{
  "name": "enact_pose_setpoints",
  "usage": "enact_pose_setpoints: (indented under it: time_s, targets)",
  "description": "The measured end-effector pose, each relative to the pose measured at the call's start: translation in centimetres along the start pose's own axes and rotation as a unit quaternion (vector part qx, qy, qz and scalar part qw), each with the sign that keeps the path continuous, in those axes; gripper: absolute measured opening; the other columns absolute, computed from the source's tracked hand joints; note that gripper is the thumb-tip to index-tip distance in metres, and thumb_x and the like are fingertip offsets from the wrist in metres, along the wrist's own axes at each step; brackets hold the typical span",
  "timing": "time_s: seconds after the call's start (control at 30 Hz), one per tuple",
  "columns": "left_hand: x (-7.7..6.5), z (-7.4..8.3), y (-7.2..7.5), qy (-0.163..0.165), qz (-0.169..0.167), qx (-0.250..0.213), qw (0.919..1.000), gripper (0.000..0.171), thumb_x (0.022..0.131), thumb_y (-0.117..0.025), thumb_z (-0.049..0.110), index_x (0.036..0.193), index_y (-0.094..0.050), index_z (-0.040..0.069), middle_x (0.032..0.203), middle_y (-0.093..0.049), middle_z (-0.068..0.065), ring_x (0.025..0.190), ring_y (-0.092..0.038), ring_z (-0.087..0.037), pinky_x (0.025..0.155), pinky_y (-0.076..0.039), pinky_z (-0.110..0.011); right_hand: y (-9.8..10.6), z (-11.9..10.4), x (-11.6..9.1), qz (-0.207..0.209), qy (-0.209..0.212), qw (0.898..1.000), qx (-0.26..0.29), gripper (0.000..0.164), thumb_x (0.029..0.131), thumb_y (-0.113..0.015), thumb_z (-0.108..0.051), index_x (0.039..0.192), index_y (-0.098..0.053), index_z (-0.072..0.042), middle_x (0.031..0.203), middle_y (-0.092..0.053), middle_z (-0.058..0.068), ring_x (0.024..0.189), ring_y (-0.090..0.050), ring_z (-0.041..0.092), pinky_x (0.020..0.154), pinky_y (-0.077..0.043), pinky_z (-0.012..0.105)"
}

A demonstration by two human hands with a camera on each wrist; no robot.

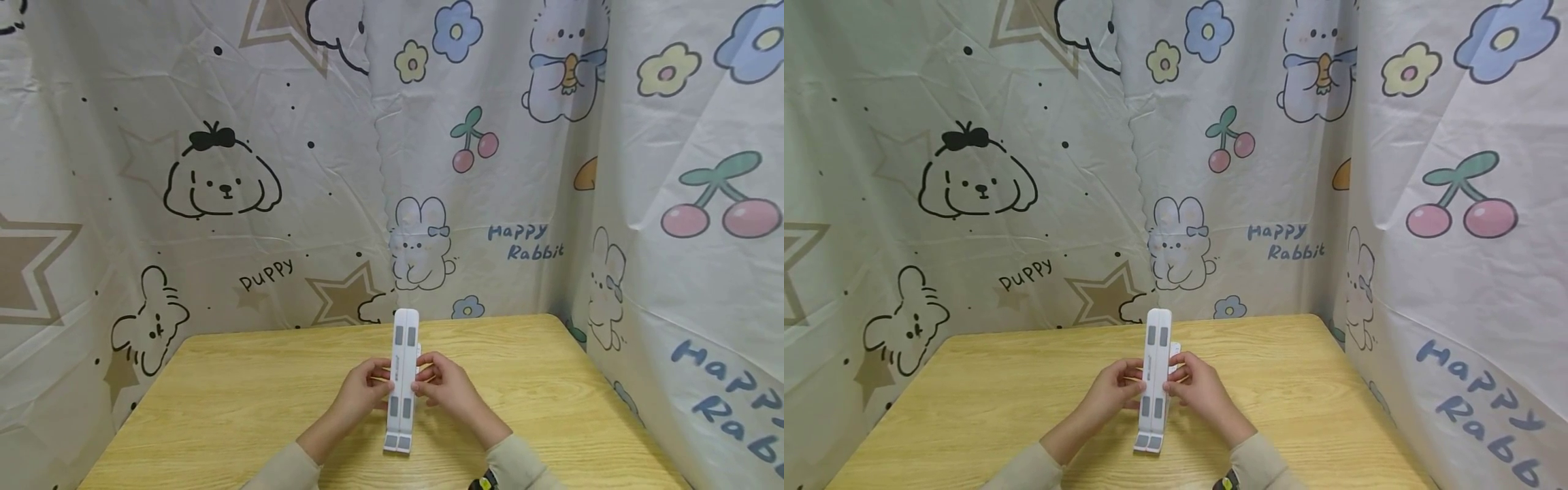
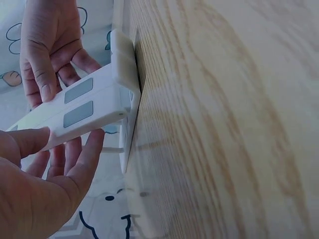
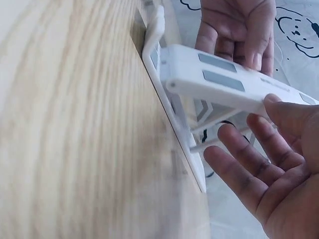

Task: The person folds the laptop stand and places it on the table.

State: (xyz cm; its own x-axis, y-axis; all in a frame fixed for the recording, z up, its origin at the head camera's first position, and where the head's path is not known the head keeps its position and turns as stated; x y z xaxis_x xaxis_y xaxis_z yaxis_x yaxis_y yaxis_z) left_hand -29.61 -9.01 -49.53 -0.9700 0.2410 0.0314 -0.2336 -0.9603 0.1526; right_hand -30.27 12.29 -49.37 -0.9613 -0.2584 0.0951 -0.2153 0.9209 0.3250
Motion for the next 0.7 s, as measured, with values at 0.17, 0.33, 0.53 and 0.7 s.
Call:
enact_pose_setpoints:
  time_s: [0.17, 0.33, 0.53, 0.7]
  targets:
    - [-0.6, -0.1, 0.4, -0.030, -0.016, 0.057, 0.9978, 0.044, 0.093, -0.072, 0.002, 0.135, -0.060, -0.003, 0.114, -0.067, -0.016, 0.096, -0.067, -0.024, 0.079, -0.062, -0.035, 2.1, -0.6, 0.7, -0.015, 0.029, 0.999, -0.041, 0.040, 0.093, -0.076, -0.013, 0.129, -0.060, -0.010, 0.101, -0.071, 0.007, 0.086, -0.069, 0.020, 0.070, -0.061, 0.038]
    - [-1.5, -0.8, 1.0, -0.037, -0.059, 0.121, 0.9901, 0.050, 0.089, -0.077, 0.003, 0.136, -0.060, -0.004, 0.118, -0.069, -0.013, 0.101, -0.068, -0.026, 0.079, -0.060, -0.029, 5.2, -1.9, 2.0, -0.011, 0.067, 0.993, -0.094, 0.049, 0.091, -0.079, -0.013, 0.136, -0.059, -0.014, 0.111, -0.071, 0.007, 0.097, -0.069, 0.019, 0.079, -0.059, 0.033]
    - [-2.9, -1.7, 1.5, -0.025, -0.109, 0.149, 0.9824, 0.058, 0.086, -0.080, 0.001, 0.139, -0.058, -0.003, 0.124, -0.068, -0.011, 0.108, -0.067, -0.029, 0.089, -0.060, -0.039, 8.5, -4.2, 4.0, -0.045, 0.108, 0.985, -0.126, 0.054, 0.092, -0.078, -0.018, 0.142, -0.057, -0.018, 0.130, -0.067, 0.006, 0.119, -0.065, 0.027, 0.096, -0.057, 0.041]
    - [-3.8, -1.7, 1.2, -0.028, -0.124, 0.164, 0.9782, 0.069, 0.079, -0.084, -0.003, 0.141, -0.054, -0.008, 0.125, -0.069, -0.013, 0.106, -0.067, -0.028, 0.091, -0.059, -0.039, 9.2, -6.0, 5.6, -0.085, 0.140, 0.974, -0.154, 0.055, 0.093, -0.077, -0.021, 0.145, -0.057, -0.020, 0.144, -0.061, 0.004, 0.130, -0.058, 0.029, 0.107, -0.050, 0.050]
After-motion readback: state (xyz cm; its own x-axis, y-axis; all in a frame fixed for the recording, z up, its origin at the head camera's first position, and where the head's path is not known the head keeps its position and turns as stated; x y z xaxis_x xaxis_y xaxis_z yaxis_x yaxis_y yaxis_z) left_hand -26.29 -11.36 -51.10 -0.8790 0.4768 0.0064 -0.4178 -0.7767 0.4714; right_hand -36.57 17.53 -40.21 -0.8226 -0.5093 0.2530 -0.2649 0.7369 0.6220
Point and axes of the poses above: each hand's wrist, its own x-axis towards the middle knuckle, its own y-axis out of the back of the hand, z = x × y, the point moved 1 cm from there along x, towards the middle knuckle
